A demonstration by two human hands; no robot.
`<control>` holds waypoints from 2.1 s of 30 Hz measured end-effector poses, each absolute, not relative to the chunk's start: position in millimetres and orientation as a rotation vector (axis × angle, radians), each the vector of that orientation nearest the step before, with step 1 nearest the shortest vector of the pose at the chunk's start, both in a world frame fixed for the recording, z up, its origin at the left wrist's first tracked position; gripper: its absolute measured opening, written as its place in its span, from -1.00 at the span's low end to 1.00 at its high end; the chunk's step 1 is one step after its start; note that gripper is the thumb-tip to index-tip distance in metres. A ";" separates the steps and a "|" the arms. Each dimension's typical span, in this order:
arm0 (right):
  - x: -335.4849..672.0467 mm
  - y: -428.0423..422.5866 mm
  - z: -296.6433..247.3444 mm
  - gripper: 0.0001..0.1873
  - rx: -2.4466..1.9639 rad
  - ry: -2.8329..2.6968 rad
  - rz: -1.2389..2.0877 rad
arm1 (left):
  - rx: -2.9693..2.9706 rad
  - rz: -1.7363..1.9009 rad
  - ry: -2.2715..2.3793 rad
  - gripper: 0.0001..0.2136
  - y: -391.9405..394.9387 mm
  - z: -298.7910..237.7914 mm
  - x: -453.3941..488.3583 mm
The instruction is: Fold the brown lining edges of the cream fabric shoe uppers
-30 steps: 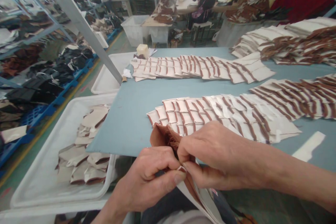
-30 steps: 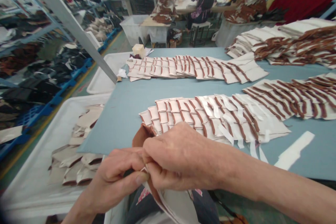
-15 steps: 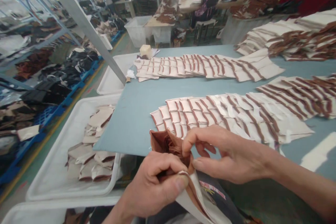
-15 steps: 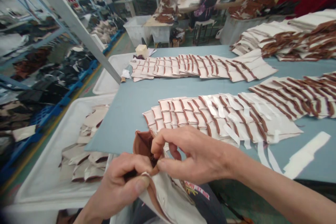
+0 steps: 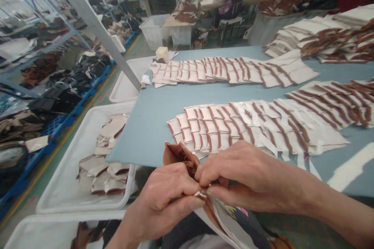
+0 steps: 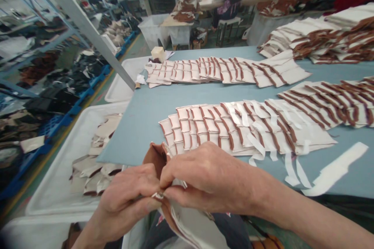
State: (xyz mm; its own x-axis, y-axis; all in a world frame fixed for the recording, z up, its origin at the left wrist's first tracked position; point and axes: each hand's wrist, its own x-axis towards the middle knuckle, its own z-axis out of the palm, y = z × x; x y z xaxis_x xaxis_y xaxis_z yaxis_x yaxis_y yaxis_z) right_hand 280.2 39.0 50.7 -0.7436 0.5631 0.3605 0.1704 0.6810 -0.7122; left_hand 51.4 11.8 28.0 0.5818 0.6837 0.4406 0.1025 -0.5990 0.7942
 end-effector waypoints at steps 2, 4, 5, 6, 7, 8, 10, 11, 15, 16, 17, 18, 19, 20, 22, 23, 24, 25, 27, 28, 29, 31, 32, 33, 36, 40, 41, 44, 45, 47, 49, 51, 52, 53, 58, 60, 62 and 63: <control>281.8 35.7 50.1 -0.89 -0.558 -2.349 0.855 | 2.168 0.983 0.609 -0.84 9.0 28.8 51.7; 284.0 32.4 49.9 -0.87 -0.559 -2.400 0.777 | 2.222 0.984 0.600 -0.88 6.3 29.0 52.8; 285.1 30.9 50.2 -0.85 -0.555 -2.430 0.739 | 2.236 0.989 0.593 -0.89 5.3 29.0 53.5; 286.1 29.7 51.0 -0.83 -0.547 -2.457 0.708 | 2.243 0.997 0.584 -0.89 4.5 29.0 54.3; 286.9 28.7 52.2 -0.79 -0.539 -2.479 0.684 | 2.246 1.004 0.573 -0.89 3.9 29.1 55.1; 287.4 27.9 53.7 -0.76 -0.534 -2.498 0.668 | 2.247 1.008 0.560 -0.89 3.6 29.2 55.9; 287.8 27.0 57.5 -0.70 -0.534 -2.531 0.641 | 2.254 1.002 0.541 -0.89 3.3 29.6 57.2; 287.7 26.8 59.4 -0.68 -0.545 -2.542 0.629 | 2.256 0.993 0.543 -0.89 3.2 29.9 57.7; 285.9 26.3 64.4 -0.69 -0.645 -2.514 0.585 | 2.140 0.906 0.620 -0.78 1.3 32.1 59.8; 285.3 26.5 64.7 -0.72 -0.666 -2.503 0.603 | 2.070 0.869 0.652 -0.76 0.6 33.0 60.3; 284.7 27.1 64.8 -0.75 -0.686 -2.501 0.642 | 1.991 0.824 0.696 -0.73 -0.1 34.1 60.7; 284.3 28.2 64.7 -0.79 -0.708 -2.507 0.693 | 1.909 0.767 0.750 -0.72 -0.6 35.3 61.2; 284.0 29.7 64.6 -0.82 -0.732 -2.521 0.753 | 1.829 0.706 0.813 -0.71 -0.8 36.7 61.7; 283.8 31.7 64.5 -0.83 -0.759 -2.541 0.815 | 1.753 0.649 0.874 -0.71 -0.7 38.2 62.2; 284.0 36.9 64.4 -0.83 -0.818 -2.575 0.931 | 1.626 0.557 0.958 -0.72 0.7 41.2 63.5; 284.3 39.9 64.5 -0.83 -0.842 -2.586 0.990 | 1.582 0.528 0.977 -0.72 1.9 42.6 64.3; 284.6 43.0 64.6 -0.82 -0.852 -2.590 1.054 | 1.550 0.505 0.984 -0.72 3.3 43.9 65.2; 284.8 46.1 64.7 -0.81 -0.856 -2.591 1.118 | 1.526 0.481 0.992 -0.71 5.0 44.9 66.1; 285.1 52.0 64.8 -0.79 -0.845 -2.588 1.225 | 1.500 0.434 1.018 -0.72 8.9 46.2 67.8; 285.0 54.7 64.8 -0.78 -0.834 -2.592 1.265 | 1.492 0.413 1.033 -0.73 11.1 46.5 68.4; 284.8 57.1 65.0 -0.76 -0.826 -2.600 1.292 | 1.486 0.390 1.044 -0.73 13.5 46.8 68.8; 283.9 61.3 65.5 -0.76 -0.817 -2.628 1.312 | 1.477 0.344 1.055 -0.74 18.3 47.0 68.9; 283.4 63.0 65.9 -0.77 -0.816 -2.648 1.311 | 1.471 0.323 1.057 -0.75 20.6 47.1 68.7; 282.7 64.4 66.3 -0.78 -0.819 -2.673 1.303 | 1.460 0.300 1.054 -0.75 22.7 47.1 68.4; 281.0 67.5 66.8 -0.80 -0.835 -2.746 1.262 | 1.425 0.227 1.042 -0.76 27.1 46.8 68.3; 280.9 68.8 64.5 -0.78 -0.857 -2.813 1.184 | 1.511 0.197 1.133 -0.76 28.6 45.0 73.1; 281.2 68.9 63.7 -0.78 -0.861 -2.828 1.151 | 1.553 0.207 1.171 -0.76 28.7 44.2 74.9; 282.1 69.9 61.4 -0.77 -0.892 -2.840 1.076 | 1.632 0.226 1.210 -0.76 29.4 41.0 79.4; 282.4 70.7 60.8 -0.76 -0.901 -2.823 1.076 | 1.643 0.239 1.202 -0.77 29.7 39.9 80.0; 282.9 72.9 59.7 -0.77 -0.920 -2.721 1.148 | 1.656 0.305 1.190 -0.78 30.1 38.4 79.2; 282.4 74.7 58.6 -0.80 -0.903 -2.545 1.260 | 1.658 0.414 1.196 -0.79 29.7 37.2 76.1; 279.7 73.6 57.1 -0.82 -0.883 -2.356 1.342 | 1.618 0.517 1.177 -0.78 28.3 35.5 71.5; 277.1 71.4 56.0 -0.83 -0.896 -2.274 1.346 | 1.588 0.565 1.171 -0.77 27.3 34.1 69.1; 273.5 67.8 54.4 -0.85 -0.923 -2.201 1.325 | 1.558 0.618 1.172 -0.75 26.1 32.4 66.8; 249.0 37.2 38.0 -0.91 -1.242 -1.922 1.231 | 1.498 0.880 1.206 -0.70 19.7 19.4 61.4; 240.9 26.2 27.5 -0.85 -1.343 -1.869 1.291 | 1.516 0.934 1.205 -0.72 17.0 13.8 61.8; 235.5 19.1 16.4 -0.82 -1.405 -1.823 1.345 | 1.515 0.971 1.220 -0.74 14.1 8.3 62.7; 233.6 16.9 11.2 -0.82 -1.428 -1.798 1.357 | 1.508 0.983 1.230 -0.75 12.5 5.6 63.1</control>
State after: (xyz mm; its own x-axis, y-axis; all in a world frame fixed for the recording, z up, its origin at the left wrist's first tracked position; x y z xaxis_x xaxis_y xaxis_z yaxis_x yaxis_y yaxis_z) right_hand 233.6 16.9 11.2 -0.3480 0.9144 -0.2068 0.4498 -0.0307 -0.8926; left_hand 63.1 12.5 5.6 0.1798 0.9833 0.0279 0.2438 -0.0721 0.9671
